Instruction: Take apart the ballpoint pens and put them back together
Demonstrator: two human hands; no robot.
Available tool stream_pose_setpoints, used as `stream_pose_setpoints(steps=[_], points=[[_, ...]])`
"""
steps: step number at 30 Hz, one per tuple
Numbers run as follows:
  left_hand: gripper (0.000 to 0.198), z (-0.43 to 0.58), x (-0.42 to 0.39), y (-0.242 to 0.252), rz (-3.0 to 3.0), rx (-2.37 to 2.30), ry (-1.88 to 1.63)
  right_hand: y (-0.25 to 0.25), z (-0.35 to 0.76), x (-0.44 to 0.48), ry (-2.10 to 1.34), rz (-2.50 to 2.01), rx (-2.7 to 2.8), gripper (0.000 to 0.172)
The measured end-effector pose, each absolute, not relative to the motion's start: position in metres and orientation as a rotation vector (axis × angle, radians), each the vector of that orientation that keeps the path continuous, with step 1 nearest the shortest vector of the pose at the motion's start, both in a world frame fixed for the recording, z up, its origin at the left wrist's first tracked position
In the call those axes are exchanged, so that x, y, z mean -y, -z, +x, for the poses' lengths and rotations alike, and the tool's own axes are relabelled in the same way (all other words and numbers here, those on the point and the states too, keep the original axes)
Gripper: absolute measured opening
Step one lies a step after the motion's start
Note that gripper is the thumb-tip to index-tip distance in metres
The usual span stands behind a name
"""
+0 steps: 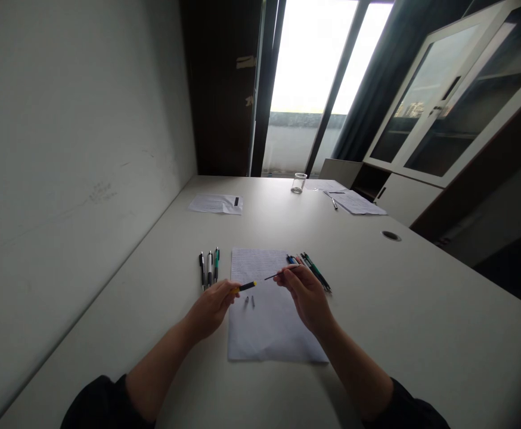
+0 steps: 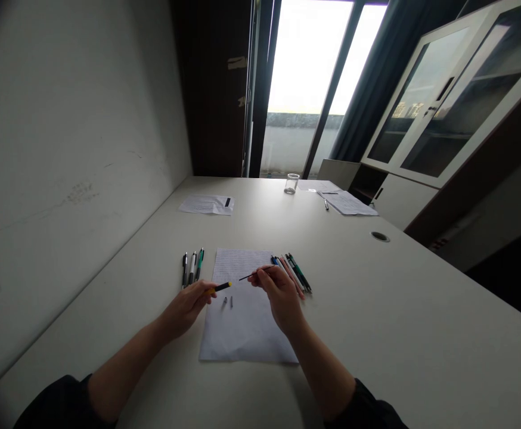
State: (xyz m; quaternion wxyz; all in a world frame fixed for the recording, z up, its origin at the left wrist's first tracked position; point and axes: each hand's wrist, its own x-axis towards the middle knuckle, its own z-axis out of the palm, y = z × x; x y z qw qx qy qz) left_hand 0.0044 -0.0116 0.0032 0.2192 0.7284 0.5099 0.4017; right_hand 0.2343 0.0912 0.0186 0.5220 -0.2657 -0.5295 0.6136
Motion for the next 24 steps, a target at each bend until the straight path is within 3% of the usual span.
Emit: stream_pose_setpoints(steps=[10,14,24], points=[[0.024,0.006,0.011,-0.005,2.024,-1.408,-1.081,-0.019,0.229,-0.083,-1.464,-0.666,1.503,0.017],[0.024,0.005,0.011,-0.004,1.977,-1.381,-1.122,-0.018,0.226,-0.082,-1.43,-0.711,1.698,0.027],[0.023,0.007,0.01,-0.002,1.9,-1.358,-1.189,0.004,0.227,-0.091,-0.694,-0.763,2.352,0.021]])
